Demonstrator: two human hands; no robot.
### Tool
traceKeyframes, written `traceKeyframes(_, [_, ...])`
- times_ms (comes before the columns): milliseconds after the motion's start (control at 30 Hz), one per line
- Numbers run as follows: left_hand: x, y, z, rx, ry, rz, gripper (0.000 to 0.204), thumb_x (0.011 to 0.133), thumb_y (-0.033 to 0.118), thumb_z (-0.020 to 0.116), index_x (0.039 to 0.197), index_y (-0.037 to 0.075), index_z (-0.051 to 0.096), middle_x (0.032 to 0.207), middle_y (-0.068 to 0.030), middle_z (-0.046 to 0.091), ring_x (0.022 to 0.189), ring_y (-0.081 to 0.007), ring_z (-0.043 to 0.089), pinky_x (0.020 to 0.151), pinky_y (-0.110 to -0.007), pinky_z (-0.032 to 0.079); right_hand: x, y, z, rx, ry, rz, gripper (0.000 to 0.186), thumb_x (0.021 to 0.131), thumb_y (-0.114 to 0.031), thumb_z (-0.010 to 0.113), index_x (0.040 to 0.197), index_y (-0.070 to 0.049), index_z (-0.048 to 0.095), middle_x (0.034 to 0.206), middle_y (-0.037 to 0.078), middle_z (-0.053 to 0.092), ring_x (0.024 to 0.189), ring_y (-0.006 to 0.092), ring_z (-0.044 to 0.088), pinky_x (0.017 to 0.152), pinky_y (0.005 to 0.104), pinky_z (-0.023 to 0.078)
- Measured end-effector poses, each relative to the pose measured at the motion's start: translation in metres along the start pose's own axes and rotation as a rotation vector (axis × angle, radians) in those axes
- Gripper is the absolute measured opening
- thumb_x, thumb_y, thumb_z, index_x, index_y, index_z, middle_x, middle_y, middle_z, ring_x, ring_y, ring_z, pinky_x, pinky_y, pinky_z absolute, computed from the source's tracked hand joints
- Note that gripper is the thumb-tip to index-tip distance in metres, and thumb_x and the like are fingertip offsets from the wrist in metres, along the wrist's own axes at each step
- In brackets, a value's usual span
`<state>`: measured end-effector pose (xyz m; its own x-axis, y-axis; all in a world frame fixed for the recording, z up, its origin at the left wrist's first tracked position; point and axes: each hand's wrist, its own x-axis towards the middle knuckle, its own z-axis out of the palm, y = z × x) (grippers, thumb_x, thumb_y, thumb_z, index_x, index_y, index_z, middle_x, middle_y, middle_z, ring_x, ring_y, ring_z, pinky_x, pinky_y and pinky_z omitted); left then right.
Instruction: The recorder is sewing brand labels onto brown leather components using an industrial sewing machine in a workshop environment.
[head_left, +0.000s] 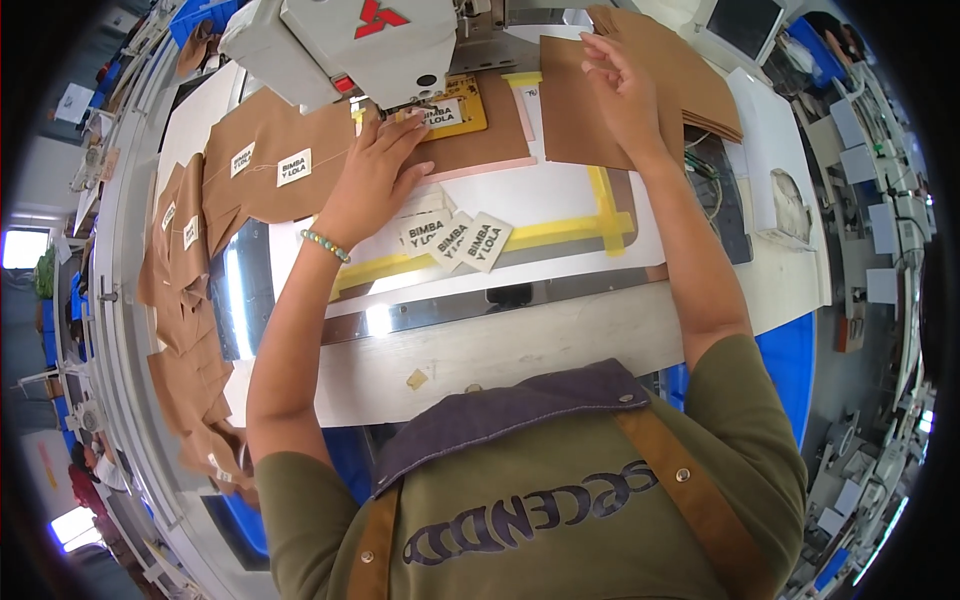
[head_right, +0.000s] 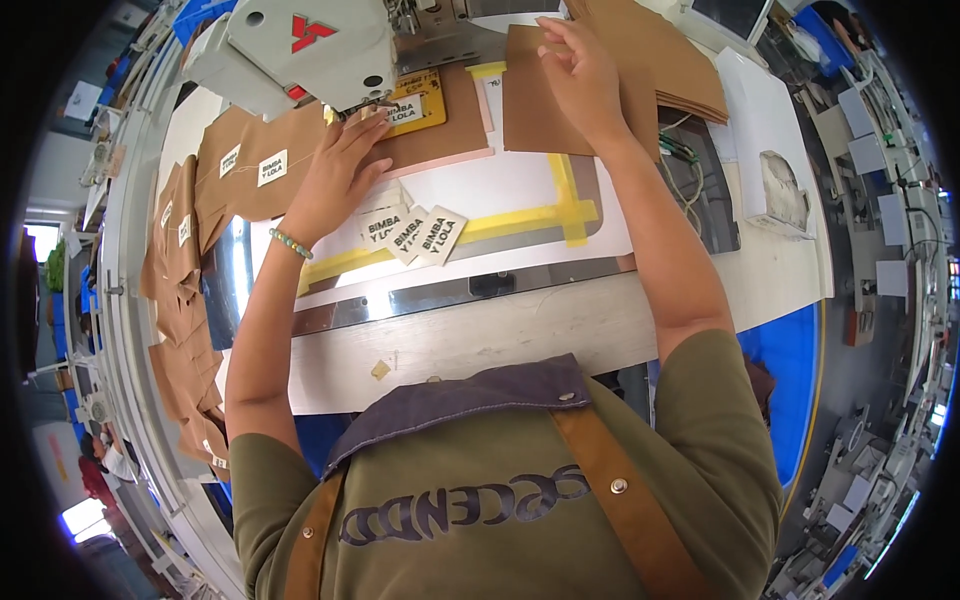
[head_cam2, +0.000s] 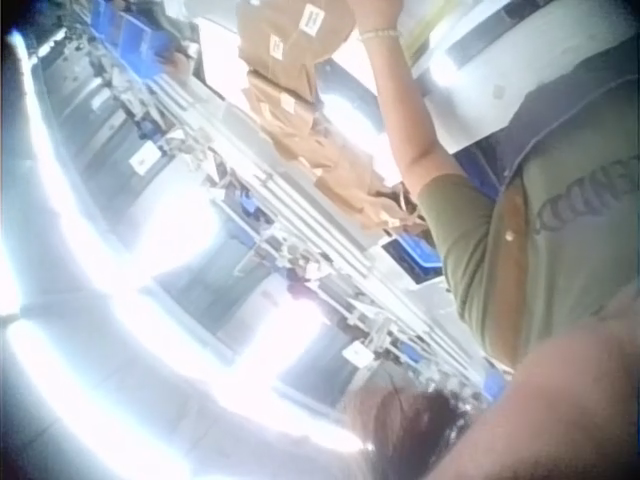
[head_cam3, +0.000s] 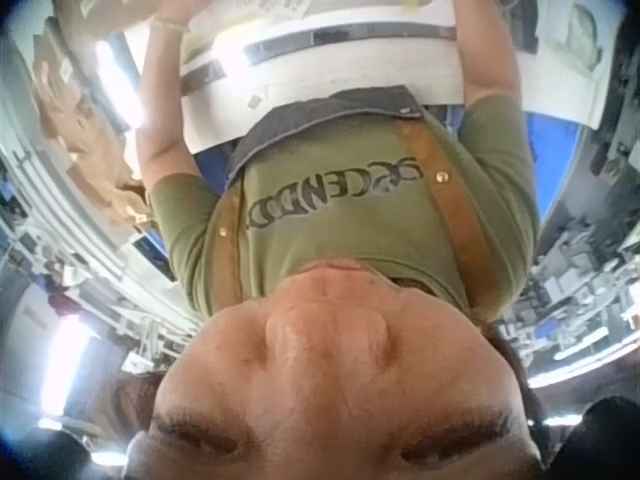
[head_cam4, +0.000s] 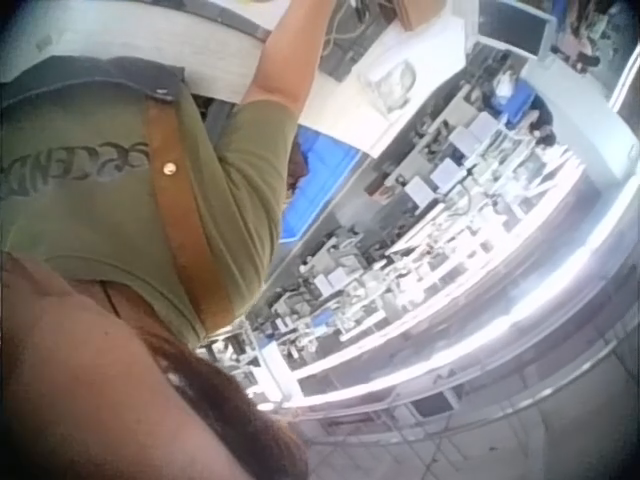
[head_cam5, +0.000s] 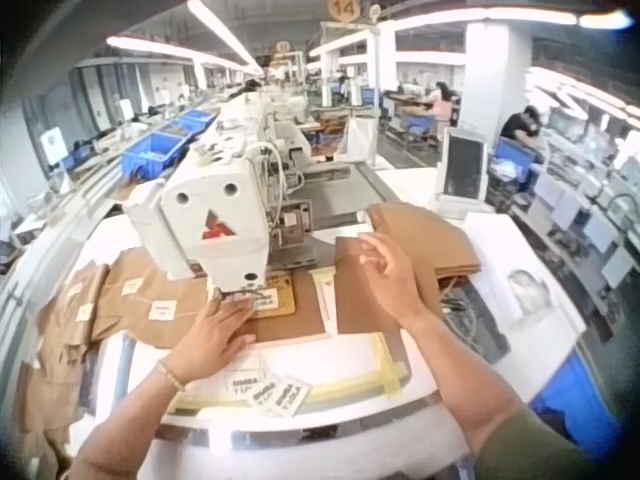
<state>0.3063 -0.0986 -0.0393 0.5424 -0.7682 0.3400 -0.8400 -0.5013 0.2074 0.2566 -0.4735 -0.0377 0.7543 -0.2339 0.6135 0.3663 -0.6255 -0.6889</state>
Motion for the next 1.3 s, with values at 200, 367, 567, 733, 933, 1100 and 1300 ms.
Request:
traceKeyframes(200, [0.000,0.003,-0.004,-0.005,-0.049,-0.062,0.044,0.106,0.023,0.069,0.145,0.004,0.069,0.160,-0.0074,0.060,0.152,-0.0398,0.043,0.129,-0.050,0.036,-0.002,0.005,0.001,0.075,0.009,0.052,0.037,0.103,-0.004,0.070,0.139,-0.007,0.073,0.136,0.008,0.072,0.126,0.0189,0.069,0.099,0.0305,0.060])
traceKeyframes(367, [0.001,0.006,-0.001,-0.023,-0.052,-0.087,0.041,0.106,0.025,0.069,0.145,0.009,0.071,0.161,-0.0054,0.060,0.153,-0.0378,0.045,0.129,-0.051,0.036,-0.002,0.004,0.004,0.087,-0.008,0.071,0.036,0.103,-0.004,0.070,0.139,-0.007,0.073,0.137,0.008,0.071,0.127,0.0178,0.069,0.099,0.0300,0.060])
traceKeyframes(567, [0.002,0.006,-0.002,-0.065,-0.056,-0.094,0.041,0.107,0.026,0.069,0.144,0.010,0.072,0.161,-0.0057,0.060,0.156,-0.0368,0.044,0.130,-0.051,0.037,-0.003,0.008,0.003,0.043,-0.022,0.022,0.031,0.104,-0.007,0.069,0.134,-0.007,0.076,0.141,0.007,0.071,0.123,0.0159,0.070,0.095,0.0288,0.060])
traceKeyframes(733, [0.002,0.005,-0.002,-0.047,-0.055,-0.086,0.041,0.105,0.024,0.071,0.144,0.010,0.072,0.159,-0.0073,0.061,0.156,-0.0368,0.045,0.129,-0.050,0.039,-0.003,0.005,0.003,0.066,-0.028,0.058,0.027,0.105,-0.008,0.068,0.130,-0.007,0.078,0.142,0.005,0.071,0.111,0.0136,0.073,0.092,0.0268,0.060])
traceKeyframes(933, [0.005,0.004,-0.003,-0.055,-0.065,-0.081,0.042,0.104,0.022,0.072,0.143,0.008,0.071,0.159,-0.0086,0.061,0.154,-0.0371,0.046,0.128,-0.048,0.041,-0.004,0.007,0.003,0.052,-0.043,0.087,0.022,0.104,-0.008,0.068,0.122,-0.008,0.081,0.141,0.004,0.072,0.105,0.0135,0.073,0.089,0.0271,0.060])
traceKeyframes(1100, [0.008,0.000,-0.002,-0.066,-0.063,-0.059,0.045,0.104,0.022,0.072,0.146,0.006,0.069,0.160,-0.0106,0.060,0.150,-0.0376,0.049,0.126,-0.047,0.042,-0.006,0.005,0.004,-0.003,-0.062,0.070,0.021,0.104,-0.008,0.069,0.120,-0.007,0.081,0.138,0.006,0.073,0.106,0.0160,0.074,0.090,0.0290,0.060])
traceKeyframes(1300, [0.012,-0.010,0.001,-0.079,-0.027,-0.078,0.050,0.102,0.027,0.073,0.147,0.005,0.067,0.156,-0.0123,0.062,0.140,-0.0374,0.055,0.120,-0.048,0.046,-0.008,-0.007,0.006,-0.057,-0.125,-0.005,0.019,0.104,-0.009,0.069,0.119,-0.006,0.081,0.133,0.008,0.076,0.108,0.0237,0.075,0.091,0.0333,0.061])
